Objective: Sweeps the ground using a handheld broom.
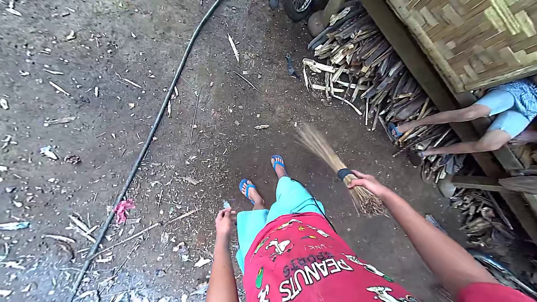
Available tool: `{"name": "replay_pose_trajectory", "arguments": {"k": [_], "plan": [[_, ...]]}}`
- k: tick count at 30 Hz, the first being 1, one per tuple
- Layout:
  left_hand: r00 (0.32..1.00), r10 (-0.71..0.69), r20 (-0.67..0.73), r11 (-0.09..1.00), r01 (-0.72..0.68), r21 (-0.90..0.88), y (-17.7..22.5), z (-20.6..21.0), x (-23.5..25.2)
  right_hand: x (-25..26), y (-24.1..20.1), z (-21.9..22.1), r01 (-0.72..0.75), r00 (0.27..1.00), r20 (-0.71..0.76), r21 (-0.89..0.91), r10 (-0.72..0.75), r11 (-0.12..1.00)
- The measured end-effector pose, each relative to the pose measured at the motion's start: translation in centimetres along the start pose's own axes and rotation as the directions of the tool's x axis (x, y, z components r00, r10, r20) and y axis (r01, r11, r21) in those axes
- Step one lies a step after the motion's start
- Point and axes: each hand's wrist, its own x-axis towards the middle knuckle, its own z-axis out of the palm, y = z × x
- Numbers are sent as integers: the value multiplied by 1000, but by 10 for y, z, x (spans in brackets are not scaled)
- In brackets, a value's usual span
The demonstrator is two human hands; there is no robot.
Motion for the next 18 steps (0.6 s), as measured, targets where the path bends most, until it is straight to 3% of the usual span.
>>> {"name": "replay_pose_trajectory", "arguments": {"k": [3,6,8,10,12,14,18], "plan": [[994,-68,-82,998,67,-16,1,0,-15,47,-4,-37,-102,969,-221,38,108,994],[976,-155,-156,988,154,-22,-3,10,-40,98,-45,-34,-156,952,-255,81,171,985],[961,-203,-185,979,202,-23,-11,21,-57,125,-76,-1,-133,985,-109,11,133,991],[948,-253,-194,967,251,-37,-12,40,-72,136,-107,48,-27,986,158,-140,49,990],[942,-271,-196,963,264,-59,-3,69,-80,133,-146,102,145,904,425,-219,-40,965],[946,-251,-203,968,244,-63,11,100,-86,125,-181,146,289,763,637,-186,-109,939],[959,-83,-271,994,99,47,42,147,-73,143,-215,155,467,468,871,-100,-150,879]]}}
